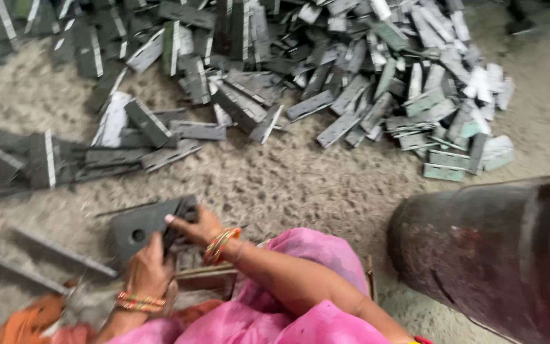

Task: The person sits on the floor and assembles metal hinge components by placing them on a metal block and striking them with a cylindrical metal rod. The person repeatedly picks up hinge parts, aligns them, and taps them together.

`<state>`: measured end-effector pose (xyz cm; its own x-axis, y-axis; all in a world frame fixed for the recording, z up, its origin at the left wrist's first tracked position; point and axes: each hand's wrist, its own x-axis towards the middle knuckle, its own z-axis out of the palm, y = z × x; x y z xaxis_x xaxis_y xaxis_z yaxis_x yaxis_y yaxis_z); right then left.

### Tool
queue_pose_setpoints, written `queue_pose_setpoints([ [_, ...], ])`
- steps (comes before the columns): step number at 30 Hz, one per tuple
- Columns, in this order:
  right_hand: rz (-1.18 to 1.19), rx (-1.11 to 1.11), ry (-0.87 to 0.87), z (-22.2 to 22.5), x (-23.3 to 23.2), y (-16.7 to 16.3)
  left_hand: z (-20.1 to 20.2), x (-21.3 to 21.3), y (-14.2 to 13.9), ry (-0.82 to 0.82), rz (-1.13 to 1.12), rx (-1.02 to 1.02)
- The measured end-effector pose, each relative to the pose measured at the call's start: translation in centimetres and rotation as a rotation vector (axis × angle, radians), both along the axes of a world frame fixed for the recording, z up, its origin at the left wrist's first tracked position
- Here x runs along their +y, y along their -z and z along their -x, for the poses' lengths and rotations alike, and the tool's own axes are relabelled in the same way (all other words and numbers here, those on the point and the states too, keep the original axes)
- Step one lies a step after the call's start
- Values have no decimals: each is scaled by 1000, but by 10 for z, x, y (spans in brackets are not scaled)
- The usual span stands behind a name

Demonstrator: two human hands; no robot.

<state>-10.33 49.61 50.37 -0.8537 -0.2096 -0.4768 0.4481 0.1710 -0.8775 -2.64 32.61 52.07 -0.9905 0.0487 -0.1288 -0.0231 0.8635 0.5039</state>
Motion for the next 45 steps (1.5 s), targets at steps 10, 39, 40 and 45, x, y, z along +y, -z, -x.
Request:
queue_pose_setpoints([
  [10,462,-277,96,28,19,-3,15,8,-23,-259,-543,-73],
  [39,647,-237,259,35,18,-45,105,-103,-47,-633,-162,-129],
  [40,623,-173,237,37,21,-44,121,-119,-54,-684,-85,6],
  [45,483,-97,254,46,42,-37,182,-163,-68,-779,246,290],
])
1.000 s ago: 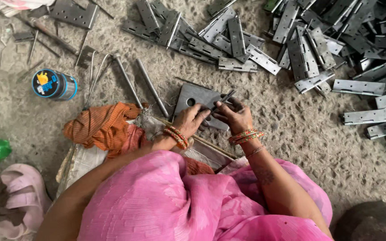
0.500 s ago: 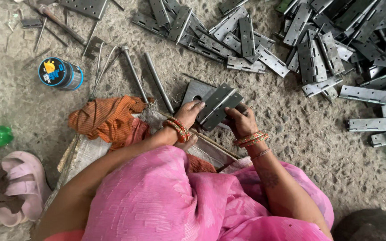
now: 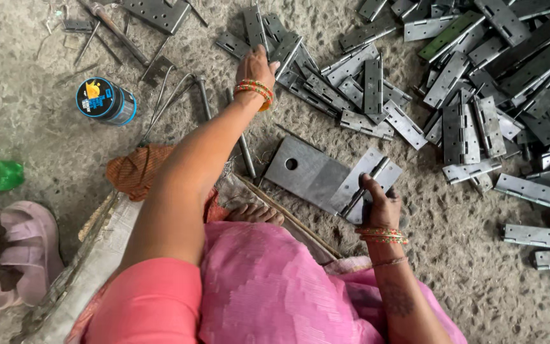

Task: The person sits on the floor and assembles metal hinge components by placing them on a metal block and striking them with a cylindrical metal rod. The person repeatedly picks up hinge parts, aligns them, and taps them together.

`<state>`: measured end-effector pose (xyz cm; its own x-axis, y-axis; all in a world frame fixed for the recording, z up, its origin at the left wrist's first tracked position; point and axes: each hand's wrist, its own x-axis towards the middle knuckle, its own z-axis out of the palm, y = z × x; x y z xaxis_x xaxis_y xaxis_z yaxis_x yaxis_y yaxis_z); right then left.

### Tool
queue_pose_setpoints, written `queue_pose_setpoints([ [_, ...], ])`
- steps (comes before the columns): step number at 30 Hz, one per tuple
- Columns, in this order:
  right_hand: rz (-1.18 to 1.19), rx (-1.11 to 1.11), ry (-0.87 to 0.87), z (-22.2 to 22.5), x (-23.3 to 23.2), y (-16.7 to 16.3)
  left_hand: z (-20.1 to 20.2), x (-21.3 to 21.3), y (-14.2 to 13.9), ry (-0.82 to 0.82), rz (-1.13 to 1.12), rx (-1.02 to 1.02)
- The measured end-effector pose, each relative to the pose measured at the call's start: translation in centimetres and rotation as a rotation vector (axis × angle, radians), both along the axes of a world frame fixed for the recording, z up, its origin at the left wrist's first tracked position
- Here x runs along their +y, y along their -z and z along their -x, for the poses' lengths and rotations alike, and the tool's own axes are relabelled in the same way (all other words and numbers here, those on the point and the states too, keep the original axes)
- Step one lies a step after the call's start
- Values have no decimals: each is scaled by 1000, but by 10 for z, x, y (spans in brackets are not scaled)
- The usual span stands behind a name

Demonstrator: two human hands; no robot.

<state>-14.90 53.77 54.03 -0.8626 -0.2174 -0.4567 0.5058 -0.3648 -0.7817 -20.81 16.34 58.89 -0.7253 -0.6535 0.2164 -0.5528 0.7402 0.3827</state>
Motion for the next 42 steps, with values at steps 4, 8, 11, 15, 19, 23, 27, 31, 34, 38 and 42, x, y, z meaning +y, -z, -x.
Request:
queue_pose_setpoints([
  [4,-103,-87,5,8,2,5,24,5,1,-112,-152,-134],
  [8,70,5,47,13,-9,7,30,7,-8,-159,-199,-152],
  [11,150,49,57,11,-16,3,20,2,-15,-168,-324,-346],
  [15,161,-5,52,10,-21,-3,-4,0,-14,-211,-611,-337],
  [19,88,-129,-1,13,-20,14,-30,12,7,-187,-1017,-83],
  [23,-124,-258,-106,13,-15,62,-51,20,33,-168,-1208,-47],
  [27,-709,173,-462,16,-17,106,-62,26,42,-133,-1449,22],
  [31,-360,-27,-254,17,-23,114,-66,36,22,-117,-1466,206],
  [34,-475,-16,-263,14,-21,102,-68,45,-6,-114,-1129,256],
  [38,-805,138,-393,10,-17,82,-83,62,-33,124,-598,554],
  [42,-667,94,-408,4,-17,70,-107,81,-22,290,-234,692],
])
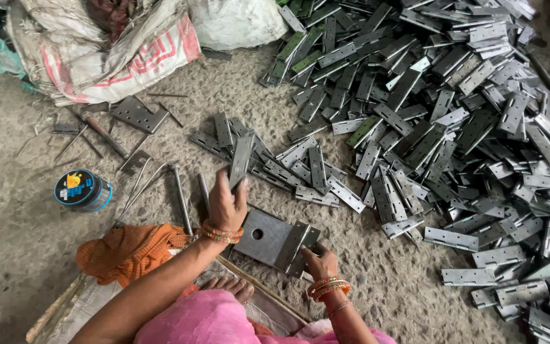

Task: The person sits on the floor and assembles metal hinge components by placing them on a metal block and striking them with a cylindrical metal rod. The person repeatedly picks up hinge parts, aligns them, and taps them together.

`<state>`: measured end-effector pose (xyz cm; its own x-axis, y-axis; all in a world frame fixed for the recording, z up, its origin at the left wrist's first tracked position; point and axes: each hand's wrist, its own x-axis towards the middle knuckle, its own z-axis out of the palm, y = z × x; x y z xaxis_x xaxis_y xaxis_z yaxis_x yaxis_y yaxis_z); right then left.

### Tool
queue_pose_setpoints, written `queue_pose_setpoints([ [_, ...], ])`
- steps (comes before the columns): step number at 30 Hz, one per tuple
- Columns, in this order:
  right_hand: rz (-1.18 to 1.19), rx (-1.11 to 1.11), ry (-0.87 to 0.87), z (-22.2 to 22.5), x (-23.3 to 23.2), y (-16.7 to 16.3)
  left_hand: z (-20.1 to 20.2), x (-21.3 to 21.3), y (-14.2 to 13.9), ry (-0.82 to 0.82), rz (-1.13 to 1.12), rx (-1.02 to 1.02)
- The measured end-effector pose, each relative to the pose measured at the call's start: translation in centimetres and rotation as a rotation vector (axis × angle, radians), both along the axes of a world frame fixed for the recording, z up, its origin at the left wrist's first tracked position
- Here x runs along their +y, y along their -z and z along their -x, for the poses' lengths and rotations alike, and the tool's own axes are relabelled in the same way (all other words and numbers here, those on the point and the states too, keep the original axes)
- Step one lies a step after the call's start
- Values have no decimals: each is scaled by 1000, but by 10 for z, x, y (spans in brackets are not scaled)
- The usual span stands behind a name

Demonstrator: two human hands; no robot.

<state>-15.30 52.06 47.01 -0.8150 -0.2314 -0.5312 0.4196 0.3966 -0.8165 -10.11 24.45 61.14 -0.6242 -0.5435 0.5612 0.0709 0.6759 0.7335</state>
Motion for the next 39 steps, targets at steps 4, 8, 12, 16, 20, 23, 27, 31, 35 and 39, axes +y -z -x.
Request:
queue_pose_setpoints([
  [4,-32,15,-11,-9,0,-4,-25,14,39,149,252,-682],
  [8,-91,197,-106,-16,4,-8,-49,16,79,252,190,-941],
  [12,-45,290,-92,-17,6,-19,-45,13,88,208,139,-962],
  [16,349,15,-19,-23,-15,-25,-38,34,78,282,39,-893],
  [20,576,-221,338,-36,-33,-19,-55,79,68,523,55,-868],
  [23,652,-164,396,-39,-34,-19,-65,98,66,638,101,-759],
  [27,109,338,240,-44,-36,-31,-66,94,59,595,-228,-820],
  [31,98,389,332,-61,-50,-65,-71,86,46,638,-395,-889],
  [35,70,287,362,-70,-54,-96,-79,94,35,631,-330,-803],
  [39,40,349,405,-70,-52,-113,-81,109,23,659,-213,-673],
])
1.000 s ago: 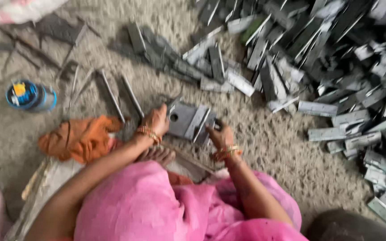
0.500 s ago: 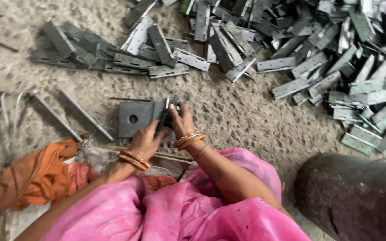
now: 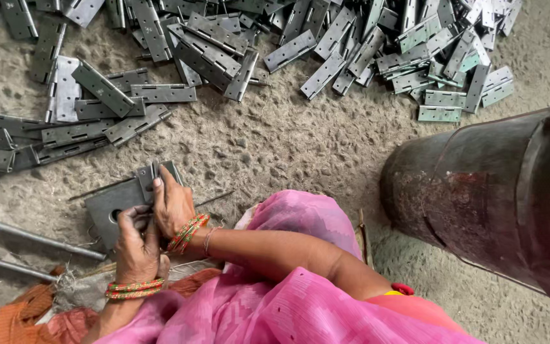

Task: The person sits on the floor and assembles metal hinge components by placing them on a metal block and striking them with a cylindrical metal rod. The person repeatedly picks up hinge parts, aligns them, and taps them together.

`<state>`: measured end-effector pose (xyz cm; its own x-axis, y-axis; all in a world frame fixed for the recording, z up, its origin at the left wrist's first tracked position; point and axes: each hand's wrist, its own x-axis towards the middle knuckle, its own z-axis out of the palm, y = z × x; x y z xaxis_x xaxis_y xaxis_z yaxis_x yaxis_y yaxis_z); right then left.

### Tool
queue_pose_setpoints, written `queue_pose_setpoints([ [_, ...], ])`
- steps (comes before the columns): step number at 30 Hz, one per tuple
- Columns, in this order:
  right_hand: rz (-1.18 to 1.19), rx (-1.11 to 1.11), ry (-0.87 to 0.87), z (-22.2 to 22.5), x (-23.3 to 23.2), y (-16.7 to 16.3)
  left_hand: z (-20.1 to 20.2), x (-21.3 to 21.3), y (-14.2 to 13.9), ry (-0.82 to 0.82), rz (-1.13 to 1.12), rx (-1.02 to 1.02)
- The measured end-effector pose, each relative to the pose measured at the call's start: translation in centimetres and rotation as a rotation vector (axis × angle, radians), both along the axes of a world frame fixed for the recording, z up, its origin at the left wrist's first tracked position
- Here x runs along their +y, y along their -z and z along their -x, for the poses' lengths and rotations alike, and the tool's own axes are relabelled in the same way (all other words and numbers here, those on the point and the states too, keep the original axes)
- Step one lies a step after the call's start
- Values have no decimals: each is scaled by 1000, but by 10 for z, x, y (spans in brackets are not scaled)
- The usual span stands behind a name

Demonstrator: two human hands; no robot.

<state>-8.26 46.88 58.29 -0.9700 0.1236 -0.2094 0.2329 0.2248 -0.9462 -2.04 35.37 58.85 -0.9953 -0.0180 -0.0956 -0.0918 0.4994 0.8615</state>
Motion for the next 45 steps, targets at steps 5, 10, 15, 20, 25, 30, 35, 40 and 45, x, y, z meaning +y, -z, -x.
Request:
queue_pose_setpoints([
  [5,58,88,43,-5,-7,12,-2,10,-15,-24,66,28],
  [10,-84,94,0,-3,-10,53,0,10,-3,-34,142,118],
  [15,-133,138,-47,5,-3,77,1,10,16,-64,155,52],
  [20,-67,181,-103,8,3,70,0,8,13,8,167,192],
  [25,-170,152,-118,11,3,62,4,5,11,68,266,-18],
  [30,-284,121,-146,14,9,72,8,10,16,101,333,60],
  [35,84,34,-50,29,28,83,23,10,18,128,283,91],
  [40,394,-268,216,67,86,73,35,4,38,301,421,-239],
  [45,342,-132,326,89,129,65,27,9,75,596,904,328],
])
